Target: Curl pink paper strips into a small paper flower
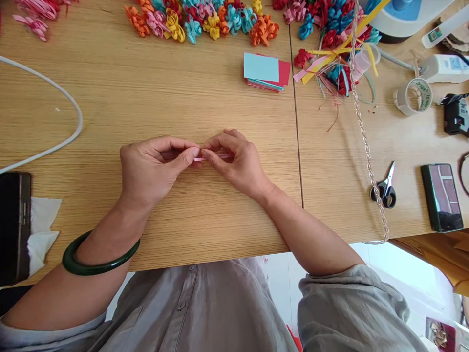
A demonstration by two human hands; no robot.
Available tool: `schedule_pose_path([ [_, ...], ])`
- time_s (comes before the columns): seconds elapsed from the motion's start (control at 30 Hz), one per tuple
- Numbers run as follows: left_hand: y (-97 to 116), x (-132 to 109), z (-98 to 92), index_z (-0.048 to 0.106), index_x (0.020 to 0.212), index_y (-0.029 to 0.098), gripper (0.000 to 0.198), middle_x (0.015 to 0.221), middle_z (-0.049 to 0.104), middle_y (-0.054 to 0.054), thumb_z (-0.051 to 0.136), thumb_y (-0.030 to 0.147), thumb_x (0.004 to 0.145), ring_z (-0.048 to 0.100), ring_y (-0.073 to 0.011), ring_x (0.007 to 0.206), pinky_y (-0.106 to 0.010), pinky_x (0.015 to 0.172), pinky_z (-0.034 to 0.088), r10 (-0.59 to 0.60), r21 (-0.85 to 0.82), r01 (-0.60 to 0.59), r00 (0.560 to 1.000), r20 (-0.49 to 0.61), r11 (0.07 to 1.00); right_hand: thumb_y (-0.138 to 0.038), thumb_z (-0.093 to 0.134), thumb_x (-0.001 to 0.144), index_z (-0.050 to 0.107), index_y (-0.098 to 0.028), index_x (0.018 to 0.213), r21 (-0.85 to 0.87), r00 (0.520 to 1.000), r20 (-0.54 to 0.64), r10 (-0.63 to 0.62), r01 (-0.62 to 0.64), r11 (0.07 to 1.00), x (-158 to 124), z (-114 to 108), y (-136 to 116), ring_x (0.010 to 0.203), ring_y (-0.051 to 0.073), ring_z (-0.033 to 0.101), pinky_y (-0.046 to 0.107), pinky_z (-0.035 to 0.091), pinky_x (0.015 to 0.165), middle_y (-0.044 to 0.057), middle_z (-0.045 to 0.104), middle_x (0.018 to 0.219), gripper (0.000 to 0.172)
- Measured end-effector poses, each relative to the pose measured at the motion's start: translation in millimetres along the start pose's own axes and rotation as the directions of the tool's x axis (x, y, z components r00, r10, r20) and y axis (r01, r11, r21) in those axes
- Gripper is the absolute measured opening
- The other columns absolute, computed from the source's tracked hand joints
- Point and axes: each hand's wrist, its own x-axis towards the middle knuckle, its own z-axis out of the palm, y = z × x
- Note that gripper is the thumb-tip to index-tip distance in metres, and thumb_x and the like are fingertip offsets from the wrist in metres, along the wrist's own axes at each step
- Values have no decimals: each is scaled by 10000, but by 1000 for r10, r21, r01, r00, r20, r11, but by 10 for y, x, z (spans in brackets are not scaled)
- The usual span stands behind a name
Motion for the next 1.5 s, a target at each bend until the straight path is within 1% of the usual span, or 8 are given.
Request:
schedule_pose_path([
  [0.2,33,-19,7,815,832,257,98,824,806,30,744,200,866,759,-143,733,-236,717,623,16,56,-16,1000,-8,998,-272,723,925,728,-199,853,-39,1000,-22,-12,11,999,-7,19,0,861,156,660,375,600,903,14,710,848,102],
  [0.37,48,-5,-1,821,827,269,65,872,813,11,765,247,850,766,-175,767,-286,767,645,-77,23,77,997,8,997,-316,731,926,714,-224,849,-56,999,-37,24,-26,998,-6,10,-3,836,162,653,413,617,928,12,710,849,122],
  [0.77,49,-10,-10,811,819,266,65,837,802,21,758,239,845,748,-160,731,-273,730,622,-60,47,60,998,4,997,-314,730,926,710,-228,832,-48,1000,-27,-10,8,999,3,9,-3,838,167,651,445,604,982,18,721,855,128],
  [0.93,26,-32,-8,740,758,270,89,773,758,25,732,228,836,688,-155,673,-281,663,573,26,216,-23,1000,-15,976,-391,741,930,696,-253,803,-92,999,8,-49,50,995,-12,20,-22,835,192,650,560,509,1142,3,703,792,193],
  [1.1,56,-74,19,701,734,277,124,798,721,6,739,183,805,677,-186,761,-321,798,567,159,407,-132,987,-32,904,-381,726,940,710,-259,822,-108,992,9,-129,129,986,-22,33,-19,886,204,653,540,499,1143,4,695,781,170],
  [1.23,49,-44,13,778,871,276,80,891,771,3,704,284,902,723,-168,776,-290,791,597,25,148,-22,999,-23,989,-378,688,958,725,-226,876,-77,999,-31,-42,39,996,-19,18,-9,859,170,644,381,582,900,24,709,865,176],
  [1.33,23,-2,-17,809,925,268,141,921,797,-3,704,362,934,741,-160,723,-294,758,630,-96,-59,96,995,6,994,-362,694,943,719,-207,877,-47,998,-57,24,-26,999,-13,3,-11,822,145,629,297,538,733,15,693,845,170],
  [1.5,15,22,-44,847,893,260,94,909,819,-14,769,311,893,774,-182,783,-312,826,658,-123,-139,133,989,77,981,-303,701,919,714,-196,856,-8,998,-56,39,-40,999,-4,-5,-25,824,135,625,285,518,736,8,688,819,125],
])
